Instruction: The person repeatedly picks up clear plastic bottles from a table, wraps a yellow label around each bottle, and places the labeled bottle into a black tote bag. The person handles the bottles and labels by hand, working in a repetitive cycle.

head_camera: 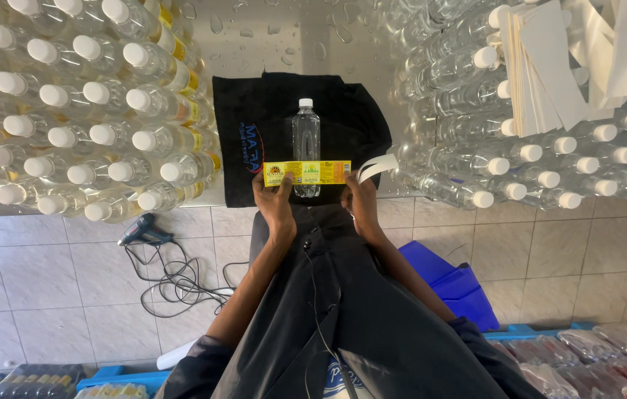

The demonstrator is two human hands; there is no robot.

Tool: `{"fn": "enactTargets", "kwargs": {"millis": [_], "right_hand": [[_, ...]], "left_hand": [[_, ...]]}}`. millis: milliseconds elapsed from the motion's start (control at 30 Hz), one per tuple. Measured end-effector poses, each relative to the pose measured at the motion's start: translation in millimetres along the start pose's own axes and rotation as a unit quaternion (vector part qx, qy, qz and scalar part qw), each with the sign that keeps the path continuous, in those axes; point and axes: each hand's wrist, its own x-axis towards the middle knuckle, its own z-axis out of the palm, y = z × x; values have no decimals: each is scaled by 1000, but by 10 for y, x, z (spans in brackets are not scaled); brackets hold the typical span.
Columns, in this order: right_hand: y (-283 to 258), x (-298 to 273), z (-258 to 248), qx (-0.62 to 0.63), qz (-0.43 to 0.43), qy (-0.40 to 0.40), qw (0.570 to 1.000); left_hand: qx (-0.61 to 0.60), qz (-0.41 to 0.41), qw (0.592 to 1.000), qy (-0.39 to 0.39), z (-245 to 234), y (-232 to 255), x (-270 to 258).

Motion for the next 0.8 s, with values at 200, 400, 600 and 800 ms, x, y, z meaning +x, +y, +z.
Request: {"fn": "enactTargets", "kwargs": {"millis": [200,400,600,800], "right_hand": [[98,34,9,17,19,-7,1000],[177,47,-19,21,29,-13,999],[198,50,1,28,37,-13,999],[159,36,9,14,35,-16,999]], "left_hand": [[-13,-4,1000,-9,-75,-141,72],[-14,-10,1000,-4,-120,-201,112],[-4,-10,1000,-1,-104,-172,84],[-13,-9,1000,-3,-116,-198,91]]}}
